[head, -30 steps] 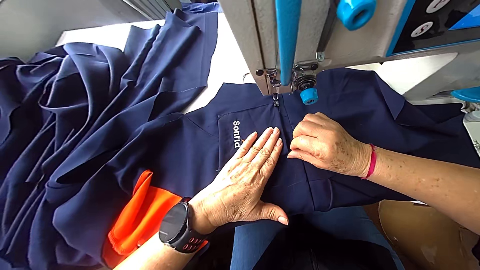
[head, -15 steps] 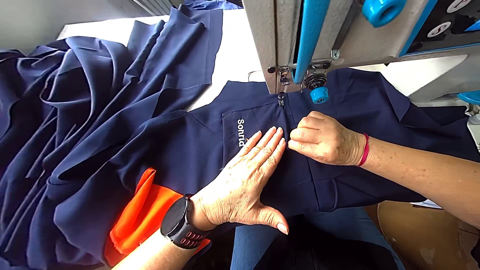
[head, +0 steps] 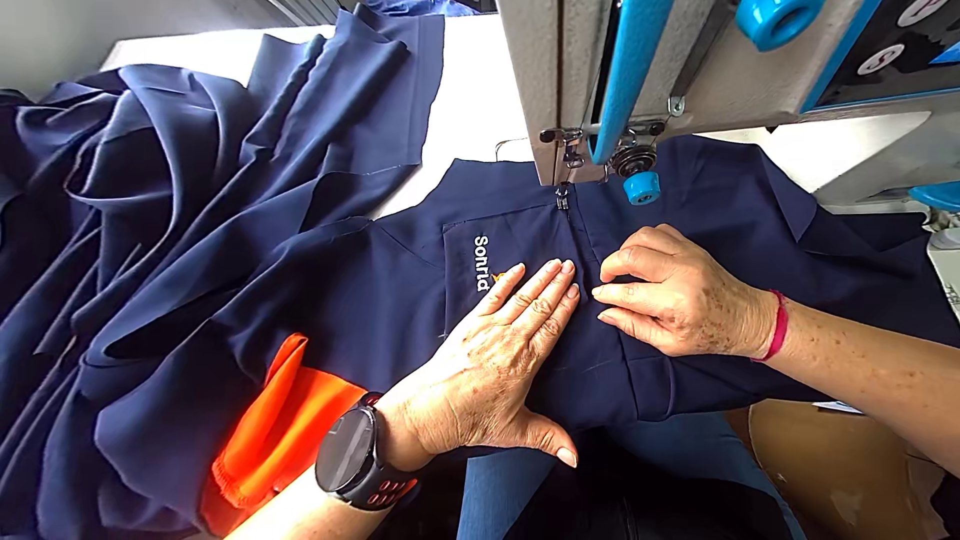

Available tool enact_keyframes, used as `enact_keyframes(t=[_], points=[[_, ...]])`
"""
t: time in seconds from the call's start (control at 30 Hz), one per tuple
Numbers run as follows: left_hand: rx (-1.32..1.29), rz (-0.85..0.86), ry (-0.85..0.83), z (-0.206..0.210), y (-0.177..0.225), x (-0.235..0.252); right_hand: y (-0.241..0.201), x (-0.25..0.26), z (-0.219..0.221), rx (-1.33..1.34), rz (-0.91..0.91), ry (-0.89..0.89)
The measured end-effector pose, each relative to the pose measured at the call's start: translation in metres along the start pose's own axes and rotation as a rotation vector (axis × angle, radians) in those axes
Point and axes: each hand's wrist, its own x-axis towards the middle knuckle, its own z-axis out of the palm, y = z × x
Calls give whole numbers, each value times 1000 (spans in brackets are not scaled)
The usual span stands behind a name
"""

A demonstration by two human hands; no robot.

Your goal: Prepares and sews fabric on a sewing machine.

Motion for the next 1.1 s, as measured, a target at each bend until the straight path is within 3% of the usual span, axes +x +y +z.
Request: enact_keyframes(t=[0.5,0.7,0.93,1.1], points=[[12,-26,-6,1,1,-2,27,1,1,-21,-103,-136],[-19,-67,8,0,3,0,44,25,6,165,-81,-74],[13,-42,-22,2,2,-2,64,44,1,-53,-424,-55],[4,-44,-13,2,2,-2,58,50,2,-98,-548,-79]])
